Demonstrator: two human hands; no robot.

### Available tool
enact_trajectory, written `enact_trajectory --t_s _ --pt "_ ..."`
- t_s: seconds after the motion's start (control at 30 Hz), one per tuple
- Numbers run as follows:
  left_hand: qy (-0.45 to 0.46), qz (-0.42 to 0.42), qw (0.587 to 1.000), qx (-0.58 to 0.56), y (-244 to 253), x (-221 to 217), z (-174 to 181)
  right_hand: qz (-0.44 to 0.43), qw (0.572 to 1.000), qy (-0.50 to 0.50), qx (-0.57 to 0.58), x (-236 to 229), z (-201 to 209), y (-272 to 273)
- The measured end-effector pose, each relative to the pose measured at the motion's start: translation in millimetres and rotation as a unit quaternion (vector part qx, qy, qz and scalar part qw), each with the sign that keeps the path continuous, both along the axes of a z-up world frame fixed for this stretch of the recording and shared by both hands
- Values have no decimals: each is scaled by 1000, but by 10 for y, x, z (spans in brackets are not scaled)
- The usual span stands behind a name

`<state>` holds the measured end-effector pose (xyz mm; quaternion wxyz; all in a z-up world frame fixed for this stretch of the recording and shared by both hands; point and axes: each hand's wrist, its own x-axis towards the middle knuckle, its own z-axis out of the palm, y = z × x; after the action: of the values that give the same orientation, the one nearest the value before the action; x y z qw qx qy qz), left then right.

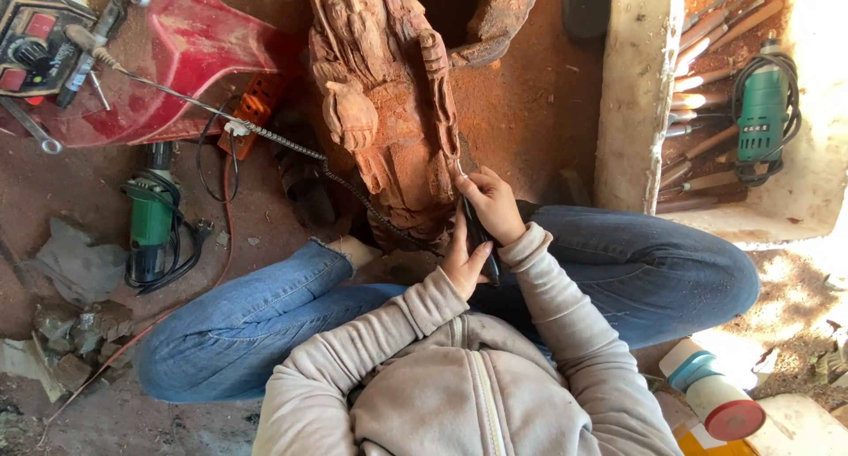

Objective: Using a rotary carving tool to add fine details and texture to a wooden statue

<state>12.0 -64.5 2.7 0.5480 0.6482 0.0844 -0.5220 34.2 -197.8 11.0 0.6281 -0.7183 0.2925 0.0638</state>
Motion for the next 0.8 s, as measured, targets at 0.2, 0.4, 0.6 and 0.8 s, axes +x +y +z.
enact_trajectory --t_s 0.2,0.4,0.6,0.8 --pt "1 17 1000 -11 46 -114 -211 -7 1000 23 0 -7 -37 -3" --pt "3 25 999 -19 17 -64 -170 0 1000 10 0 23 -59 -5" --pt "13 27 1000 -8 12 -94 -232 0 1000 23 6 -8 -131 -13" --pt "18 28 999 2 -2 -98 -224 2 1000 28 4 4 -86 -9"
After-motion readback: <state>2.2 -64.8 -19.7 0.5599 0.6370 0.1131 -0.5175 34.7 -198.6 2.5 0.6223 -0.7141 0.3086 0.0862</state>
